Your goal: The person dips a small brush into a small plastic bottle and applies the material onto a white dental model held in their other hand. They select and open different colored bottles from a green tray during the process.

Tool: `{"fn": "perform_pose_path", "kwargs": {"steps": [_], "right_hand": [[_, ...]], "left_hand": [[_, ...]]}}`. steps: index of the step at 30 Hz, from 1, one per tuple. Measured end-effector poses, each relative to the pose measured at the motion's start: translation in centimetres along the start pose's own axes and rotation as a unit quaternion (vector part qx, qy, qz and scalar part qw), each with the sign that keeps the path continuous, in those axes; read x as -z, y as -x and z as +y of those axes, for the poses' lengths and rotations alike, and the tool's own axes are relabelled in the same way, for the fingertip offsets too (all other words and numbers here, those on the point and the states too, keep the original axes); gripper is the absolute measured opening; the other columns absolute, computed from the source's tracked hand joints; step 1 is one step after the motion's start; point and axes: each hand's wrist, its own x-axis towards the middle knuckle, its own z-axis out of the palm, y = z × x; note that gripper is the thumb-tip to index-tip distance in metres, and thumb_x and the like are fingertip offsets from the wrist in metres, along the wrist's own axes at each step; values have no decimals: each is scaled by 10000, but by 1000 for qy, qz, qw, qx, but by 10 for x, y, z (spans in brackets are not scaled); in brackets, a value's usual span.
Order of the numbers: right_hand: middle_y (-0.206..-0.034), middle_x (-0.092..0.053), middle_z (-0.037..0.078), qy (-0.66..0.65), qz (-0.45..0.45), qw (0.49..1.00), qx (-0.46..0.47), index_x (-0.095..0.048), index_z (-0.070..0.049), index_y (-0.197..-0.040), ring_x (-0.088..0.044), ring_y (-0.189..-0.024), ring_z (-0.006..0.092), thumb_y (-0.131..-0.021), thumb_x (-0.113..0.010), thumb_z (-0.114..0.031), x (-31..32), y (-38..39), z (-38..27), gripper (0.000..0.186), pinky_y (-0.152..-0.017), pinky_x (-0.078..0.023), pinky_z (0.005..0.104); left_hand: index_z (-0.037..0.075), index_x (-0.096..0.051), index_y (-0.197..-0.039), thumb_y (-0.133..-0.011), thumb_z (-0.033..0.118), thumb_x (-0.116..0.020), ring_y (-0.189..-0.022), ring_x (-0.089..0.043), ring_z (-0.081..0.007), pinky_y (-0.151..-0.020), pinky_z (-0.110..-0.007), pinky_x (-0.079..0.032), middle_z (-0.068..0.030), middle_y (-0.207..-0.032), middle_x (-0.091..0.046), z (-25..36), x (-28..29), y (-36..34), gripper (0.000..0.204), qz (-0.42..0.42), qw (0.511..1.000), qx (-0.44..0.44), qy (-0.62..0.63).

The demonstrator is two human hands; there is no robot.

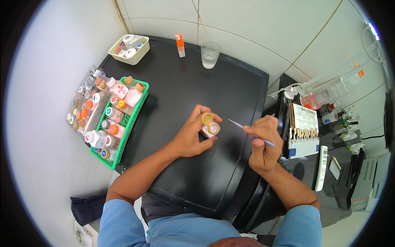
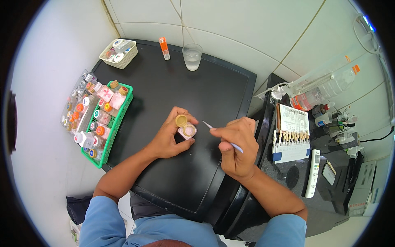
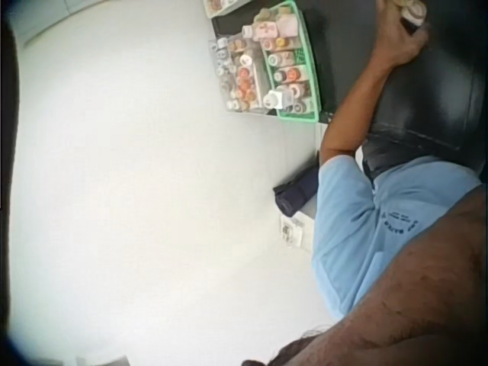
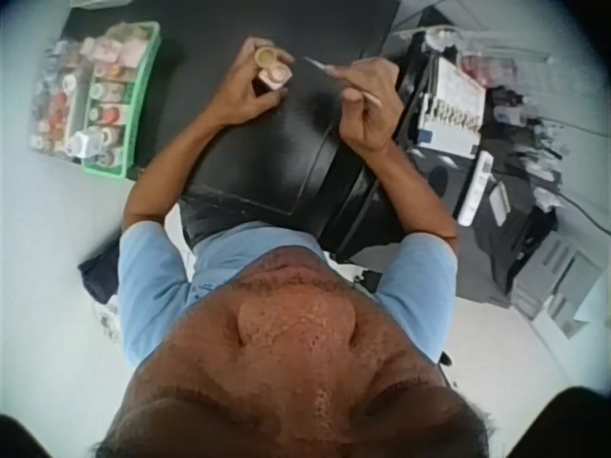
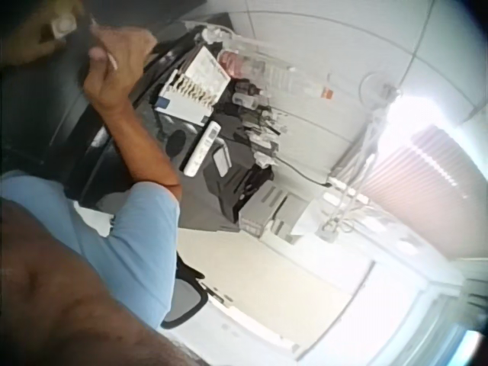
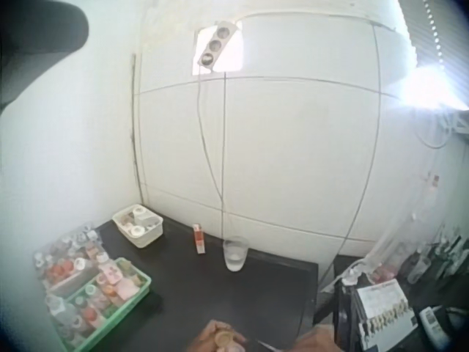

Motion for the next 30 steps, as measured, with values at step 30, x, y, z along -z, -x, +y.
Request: {"fn": "perform_pose_path", "kwargs": {"steps": [30], "right_hand": [[-874, -738, 44, -19, -118, 991, -64, -799, -54, -1069, -649, -774, 248, -1041, -809, -144, -15, 6, -1, 95, -863, -462, 405]], "left_hand": [[5, -673, -1457, -841, 2, -804, -1207, -685, -273, -1005, -379, -567, -132, -1389, -644, 13, -8, 5, 630, -24, 999, -3, 28]]}}
